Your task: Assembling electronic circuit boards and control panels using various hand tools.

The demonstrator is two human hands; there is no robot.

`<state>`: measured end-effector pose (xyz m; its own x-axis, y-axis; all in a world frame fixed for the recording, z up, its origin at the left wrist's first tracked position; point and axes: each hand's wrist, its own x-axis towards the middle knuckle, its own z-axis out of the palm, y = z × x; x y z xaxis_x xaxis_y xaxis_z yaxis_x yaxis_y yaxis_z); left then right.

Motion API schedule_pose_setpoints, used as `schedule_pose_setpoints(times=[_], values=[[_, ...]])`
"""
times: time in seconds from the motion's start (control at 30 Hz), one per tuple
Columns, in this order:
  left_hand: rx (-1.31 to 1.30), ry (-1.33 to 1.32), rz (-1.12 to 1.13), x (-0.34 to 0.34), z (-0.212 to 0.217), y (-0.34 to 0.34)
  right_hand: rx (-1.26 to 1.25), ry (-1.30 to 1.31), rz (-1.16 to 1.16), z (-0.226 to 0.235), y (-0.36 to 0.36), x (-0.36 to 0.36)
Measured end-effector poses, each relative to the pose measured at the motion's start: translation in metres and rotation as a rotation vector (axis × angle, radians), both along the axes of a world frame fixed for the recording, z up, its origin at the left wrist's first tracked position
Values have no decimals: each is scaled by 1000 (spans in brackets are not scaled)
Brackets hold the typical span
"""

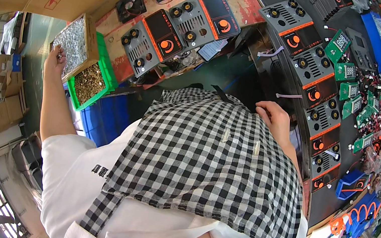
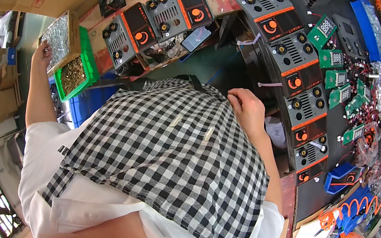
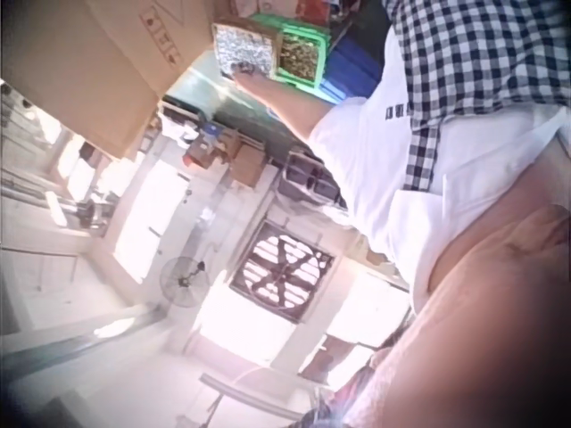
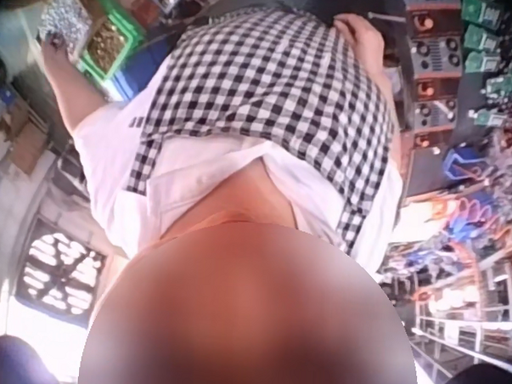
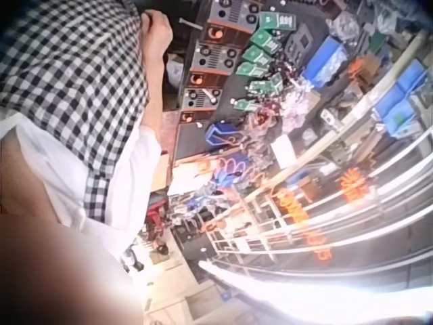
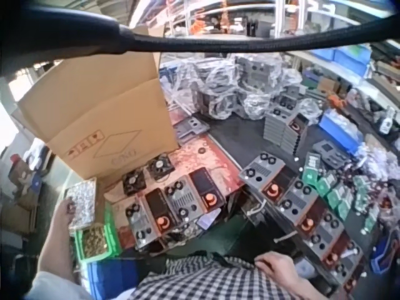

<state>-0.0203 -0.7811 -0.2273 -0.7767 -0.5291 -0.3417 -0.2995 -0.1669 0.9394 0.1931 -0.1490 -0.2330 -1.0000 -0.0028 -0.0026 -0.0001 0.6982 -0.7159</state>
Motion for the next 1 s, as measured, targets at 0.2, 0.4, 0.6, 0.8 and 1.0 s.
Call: schedule_pose_setpoints(times=[0.2, 0.4, 0.6, 0.8, 1.0], values=[[748, 354, -306, -12, 43, 56, 14, 24, 2, -5, -16, 3], [947, 312, -810, -46, 69, 219, -1, -65, -140, -9, -34, 18], [941, 147, -1362, -35, 50, 376, 4, -78, -433, -6, -42, 62], [1179, -223, -1665, 21, 25, 479, 115, -48, -842, -5, -56, 154], [1080, -773, -1879, 106, -6, 558, 5, -95, -1386, -35, -96, 272]])
